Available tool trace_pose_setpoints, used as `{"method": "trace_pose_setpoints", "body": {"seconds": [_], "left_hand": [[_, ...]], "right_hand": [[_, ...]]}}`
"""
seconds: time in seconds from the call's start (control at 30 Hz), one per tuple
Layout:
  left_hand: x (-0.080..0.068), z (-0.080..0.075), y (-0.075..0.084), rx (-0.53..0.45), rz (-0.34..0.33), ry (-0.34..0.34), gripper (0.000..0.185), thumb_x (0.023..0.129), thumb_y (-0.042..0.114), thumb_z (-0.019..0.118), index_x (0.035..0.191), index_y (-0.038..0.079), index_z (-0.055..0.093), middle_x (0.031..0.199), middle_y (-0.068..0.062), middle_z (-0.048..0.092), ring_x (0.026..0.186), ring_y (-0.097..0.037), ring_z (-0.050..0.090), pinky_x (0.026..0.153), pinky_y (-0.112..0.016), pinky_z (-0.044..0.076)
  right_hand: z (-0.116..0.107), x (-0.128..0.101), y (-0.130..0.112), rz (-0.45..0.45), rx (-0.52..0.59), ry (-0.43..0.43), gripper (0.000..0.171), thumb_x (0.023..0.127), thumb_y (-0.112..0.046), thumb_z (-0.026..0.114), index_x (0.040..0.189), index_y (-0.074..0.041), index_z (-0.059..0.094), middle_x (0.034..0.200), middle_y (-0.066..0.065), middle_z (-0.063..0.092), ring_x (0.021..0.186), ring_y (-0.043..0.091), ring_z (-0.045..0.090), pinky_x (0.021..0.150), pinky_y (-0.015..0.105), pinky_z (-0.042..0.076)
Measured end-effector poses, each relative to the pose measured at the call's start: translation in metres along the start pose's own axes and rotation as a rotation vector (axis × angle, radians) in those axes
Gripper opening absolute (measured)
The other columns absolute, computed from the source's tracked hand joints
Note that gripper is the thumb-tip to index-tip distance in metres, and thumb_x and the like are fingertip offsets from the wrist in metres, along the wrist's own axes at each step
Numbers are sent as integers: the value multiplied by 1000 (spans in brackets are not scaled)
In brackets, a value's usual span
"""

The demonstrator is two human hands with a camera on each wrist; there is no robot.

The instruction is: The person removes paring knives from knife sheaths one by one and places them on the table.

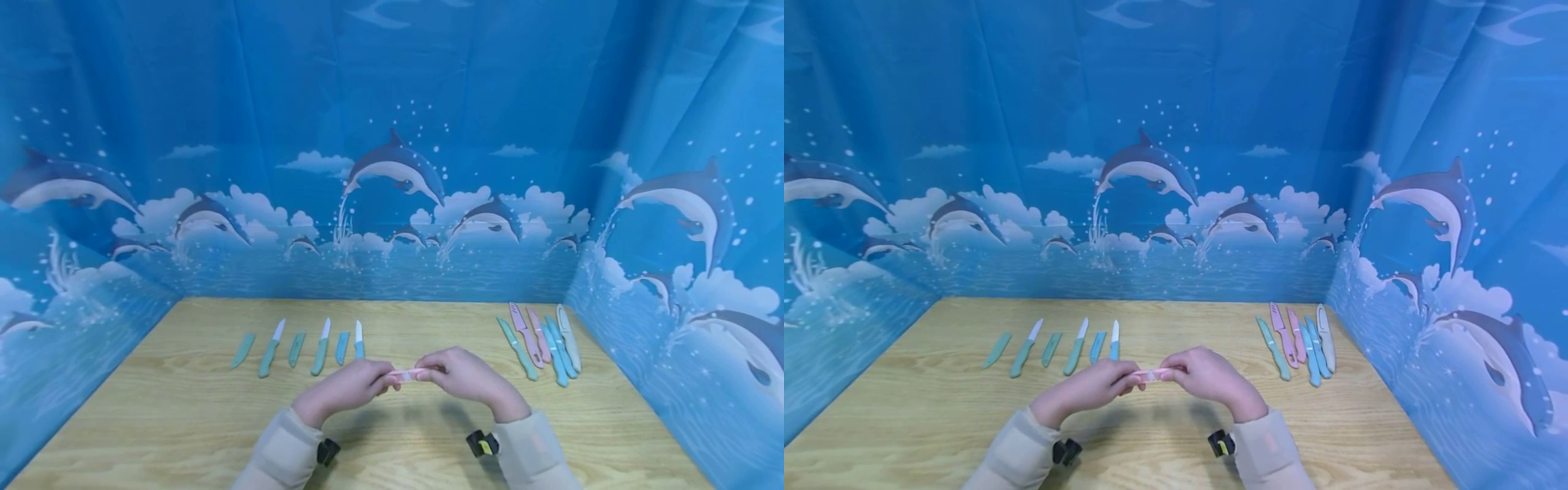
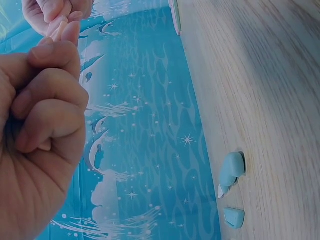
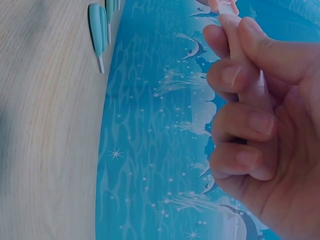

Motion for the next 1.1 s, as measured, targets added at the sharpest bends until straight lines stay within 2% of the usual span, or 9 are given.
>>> {"method": "trace_pose_setpoints", "body": {"seconds": [0.2,0.47,1.1], "left_hand": [[0,0,-1,-2,-5,-3,27,104,22,44,104,10,67,84,-7,66,57,-3,43,56,-22,42],[0,0,0,-6,2,-9,26,104,22,44,105,10,67,88,-8,68,60,-3,46,58,-22,43],[0,1,-1,7,7,-5,26,104,23,44,104,10,67,88,-7,68,61,-2,47,59,-21,44]], "right_hand": [[0,0,0,1,2,-4,26,98,-34,56,107,-17,73,101,-3,73,86,11,66,74,33,53],[-1,0,0,-1,6,-4,26,98,-34,56,107,-17,73,100,-3,73,84,9,65,72,31,52],[-1,0,2,5,49,-17,25,98,-35,56,105,-18,73,97,-4,72,82,15,65,69,29,50]]}}
Point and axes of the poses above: each hand's wrist, its own x-axis towards the middle knuckle, its own z-axis out of the palm, y = z × x, the point moved 6 cm from there along x, towards the middle knuckle
